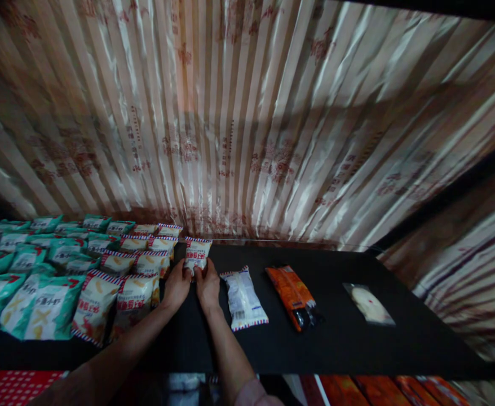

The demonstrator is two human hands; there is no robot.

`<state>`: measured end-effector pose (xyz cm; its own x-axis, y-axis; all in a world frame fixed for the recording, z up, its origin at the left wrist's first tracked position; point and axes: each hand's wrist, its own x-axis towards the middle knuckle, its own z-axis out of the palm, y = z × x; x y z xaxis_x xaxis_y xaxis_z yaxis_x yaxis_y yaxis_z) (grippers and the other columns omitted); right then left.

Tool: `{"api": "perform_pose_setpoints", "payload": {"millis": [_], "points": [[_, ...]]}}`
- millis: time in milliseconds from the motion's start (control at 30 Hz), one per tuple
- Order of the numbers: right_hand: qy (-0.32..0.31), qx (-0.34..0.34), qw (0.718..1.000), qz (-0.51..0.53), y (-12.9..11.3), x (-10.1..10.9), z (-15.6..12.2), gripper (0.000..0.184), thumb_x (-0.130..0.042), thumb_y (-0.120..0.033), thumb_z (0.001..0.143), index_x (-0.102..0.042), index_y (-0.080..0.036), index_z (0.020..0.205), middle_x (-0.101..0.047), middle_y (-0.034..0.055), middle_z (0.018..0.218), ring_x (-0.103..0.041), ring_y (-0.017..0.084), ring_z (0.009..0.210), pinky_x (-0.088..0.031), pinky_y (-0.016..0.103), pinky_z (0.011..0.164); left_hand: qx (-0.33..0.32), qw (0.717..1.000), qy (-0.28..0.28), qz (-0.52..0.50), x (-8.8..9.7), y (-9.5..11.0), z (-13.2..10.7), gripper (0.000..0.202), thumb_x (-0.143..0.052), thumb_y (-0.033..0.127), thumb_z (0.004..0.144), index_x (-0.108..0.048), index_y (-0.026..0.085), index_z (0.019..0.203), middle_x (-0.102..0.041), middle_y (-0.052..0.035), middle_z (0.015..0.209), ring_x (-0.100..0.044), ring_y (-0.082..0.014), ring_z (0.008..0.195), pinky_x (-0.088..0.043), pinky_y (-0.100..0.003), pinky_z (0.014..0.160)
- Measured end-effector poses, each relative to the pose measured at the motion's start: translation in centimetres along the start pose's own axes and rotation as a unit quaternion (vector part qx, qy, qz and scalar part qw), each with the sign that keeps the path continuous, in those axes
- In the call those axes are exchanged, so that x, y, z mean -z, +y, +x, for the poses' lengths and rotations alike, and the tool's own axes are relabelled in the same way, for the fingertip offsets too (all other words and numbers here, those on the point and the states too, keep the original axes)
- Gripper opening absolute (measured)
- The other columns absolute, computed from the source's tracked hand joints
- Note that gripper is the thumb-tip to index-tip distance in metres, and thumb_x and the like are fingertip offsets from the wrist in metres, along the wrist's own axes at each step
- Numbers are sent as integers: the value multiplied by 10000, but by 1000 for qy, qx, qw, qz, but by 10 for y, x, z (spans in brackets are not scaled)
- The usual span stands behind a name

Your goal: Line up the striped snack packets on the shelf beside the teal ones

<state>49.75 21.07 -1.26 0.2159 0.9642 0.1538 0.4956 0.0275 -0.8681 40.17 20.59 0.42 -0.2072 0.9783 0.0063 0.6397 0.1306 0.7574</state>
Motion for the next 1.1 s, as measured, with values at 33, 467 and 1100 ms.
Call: {"api": "perform_pose_setpoints", "payload": {"millis": [33,467,1100], "points": [[6,3,1000,-6,1,-2,2,463,-477,-358,790,-532,-127,1187,-668,111,982,-631,214,848,-483,319,761,-12,1000,9,6,-3,-1,0,413,-386,182,842,-466,105,1239,-538,-145,1266,-484,-209,1193,-350,-329,1015],[42,14,999,-12,12,-27,29,460,-467,-321,791,-531,-89,1183,-641,155,1049,-605,237,960,-450,350,853,-86,995,43,2,-32,-17,9,470,-309,247,866,-422,57,1281,-381,-176,1401,-298,-239,1329,-243,-417,1108],[-1,47,991,-127,1,-38,43,467,-417,-318,850,-459,-252,1311,-661,70,972,-571,208,893,-405,319,825,-69,996,60,5,-25,-25,28,458,-329,269,862,-441,97,1272,-403,-138,1396,-305,-227,1326,-206,-394,1120]]}}
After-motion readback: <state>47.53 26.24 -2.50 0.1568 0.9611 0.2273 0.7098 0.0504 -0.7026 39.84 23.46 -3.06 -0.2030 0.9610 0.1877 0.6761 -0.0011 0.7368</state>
